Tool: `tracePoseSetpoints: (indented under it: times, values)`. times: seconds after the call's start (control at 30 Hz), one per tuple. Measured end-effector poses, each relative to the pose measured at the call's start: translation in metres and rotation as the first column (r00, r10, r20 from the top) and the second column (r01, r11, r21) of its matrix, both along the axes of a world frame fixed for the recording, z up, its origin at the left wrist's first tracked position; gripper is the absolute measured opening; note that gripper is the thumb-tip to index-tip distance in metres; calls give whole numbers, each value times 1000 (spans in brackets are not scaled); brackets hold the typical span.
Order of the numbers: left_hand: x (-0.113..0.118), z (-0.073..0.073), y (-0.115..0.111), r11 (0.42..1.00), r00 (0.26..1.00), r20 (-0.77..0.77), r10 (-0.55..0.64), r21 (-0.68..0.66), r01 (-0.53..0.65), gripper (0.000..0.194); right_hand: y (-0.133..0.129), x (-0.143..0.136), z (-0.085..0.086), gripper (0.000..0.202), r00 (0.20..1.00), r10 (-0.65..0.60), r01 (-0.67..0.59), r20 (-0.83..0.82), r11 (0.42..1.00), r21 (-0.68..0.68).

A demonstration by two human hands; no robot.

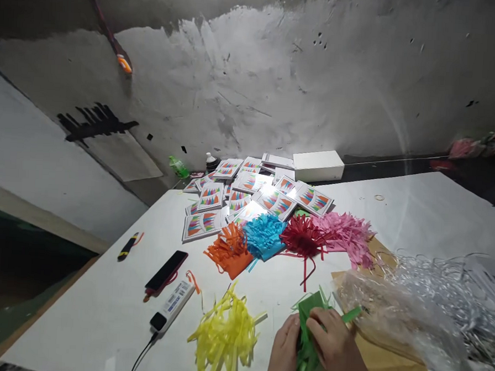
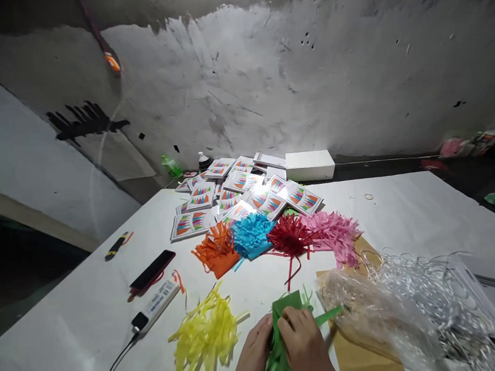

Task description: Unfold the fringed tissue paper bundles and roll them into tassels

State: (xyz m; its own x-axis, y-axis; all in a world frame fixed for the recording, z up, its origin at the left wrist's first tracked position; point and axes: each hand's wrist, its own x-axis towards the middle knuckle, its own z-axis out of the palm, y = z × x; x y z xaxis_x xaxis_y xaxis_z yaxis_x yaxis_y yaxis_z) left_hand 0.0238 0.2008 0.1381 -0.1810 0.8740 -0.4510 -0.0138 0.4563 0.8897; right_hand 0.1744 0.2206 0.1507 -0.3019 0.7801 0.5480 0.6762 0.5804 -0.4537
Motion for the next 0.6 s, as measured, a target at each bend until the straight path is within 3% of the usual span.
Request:
tracePoseSetpoints:
  times: [0.23,0.37,0.6]
  values:
    - [3,-4,2,985,981,192,-23,173,-11,37,-6,-17,-6,20,997,-71,69,-21,996,-59]
    - [3,-10,1,983,980,201,-7,182,-31,33,-3,-16,-10,28,994,-77,65,-80,987,-150]
    - [1,-18,3,988,990,131,-48,155,27,38,6,-12,-6,20,978,-116,50,-172,935,-350]
